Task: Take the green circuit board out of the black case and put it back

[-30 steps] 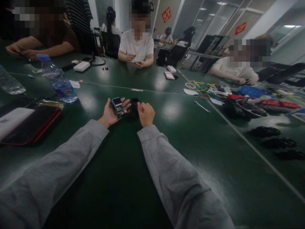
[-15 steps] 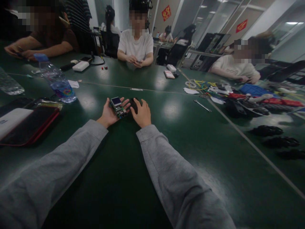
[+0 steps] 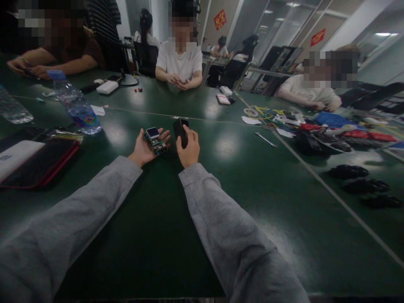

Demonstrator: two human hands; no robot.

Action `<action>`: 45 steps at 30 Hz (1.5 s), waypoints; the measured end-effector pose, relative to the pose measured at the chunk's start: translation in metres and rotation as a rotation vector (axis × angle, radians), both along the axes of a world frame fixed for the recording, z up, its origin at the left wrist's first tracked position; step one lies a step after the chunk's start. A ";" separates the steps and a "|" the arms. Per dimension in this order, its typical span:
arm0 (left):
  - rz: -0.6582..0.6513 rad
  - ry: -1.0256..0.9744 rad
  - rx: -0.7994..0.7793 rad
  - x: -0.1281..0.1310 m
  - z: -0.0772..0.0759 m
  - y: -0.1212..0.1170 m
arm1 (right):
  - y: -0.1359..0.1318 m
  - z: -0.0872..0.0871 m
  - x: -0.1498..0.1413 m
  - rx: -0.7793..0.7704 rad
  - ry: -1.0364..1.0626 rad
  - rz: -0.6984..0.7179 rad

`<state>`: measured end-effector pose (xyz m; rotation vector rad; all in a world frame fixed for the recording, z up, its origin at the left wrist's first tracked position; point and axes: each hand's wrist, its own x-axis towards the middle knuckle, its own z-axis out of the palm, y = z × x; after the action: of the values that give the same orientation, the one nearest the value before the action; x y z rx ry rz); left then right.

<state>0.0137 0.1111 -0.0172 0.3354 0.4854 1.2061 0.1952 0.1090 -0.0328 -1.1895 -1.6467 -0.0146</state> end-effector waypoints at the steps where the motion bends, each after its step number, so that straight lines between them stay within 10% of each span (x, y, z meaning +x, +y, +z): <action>1: 0.003 0.003 0.000 0.000 0.001 -0.001 | -0.003 0.001 -0.003 0.040 0.025 0.023; 10: -0.020 0.033 -0.091 0.004 0.003 0.000 | -0.028 0.007 -0.030 0.047 0.032 0.224; 45: -0.079 0.019 -0.056 0.007 -0.004 0.005 | -0.029 0.006 -0.031 -0.038 -0.095 0.246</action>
<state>0.0203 0.1160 -0.0210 0.3158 0.5168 1.1111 0.1642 0.0800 -0.0272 -1.0209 -1.8749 0.1174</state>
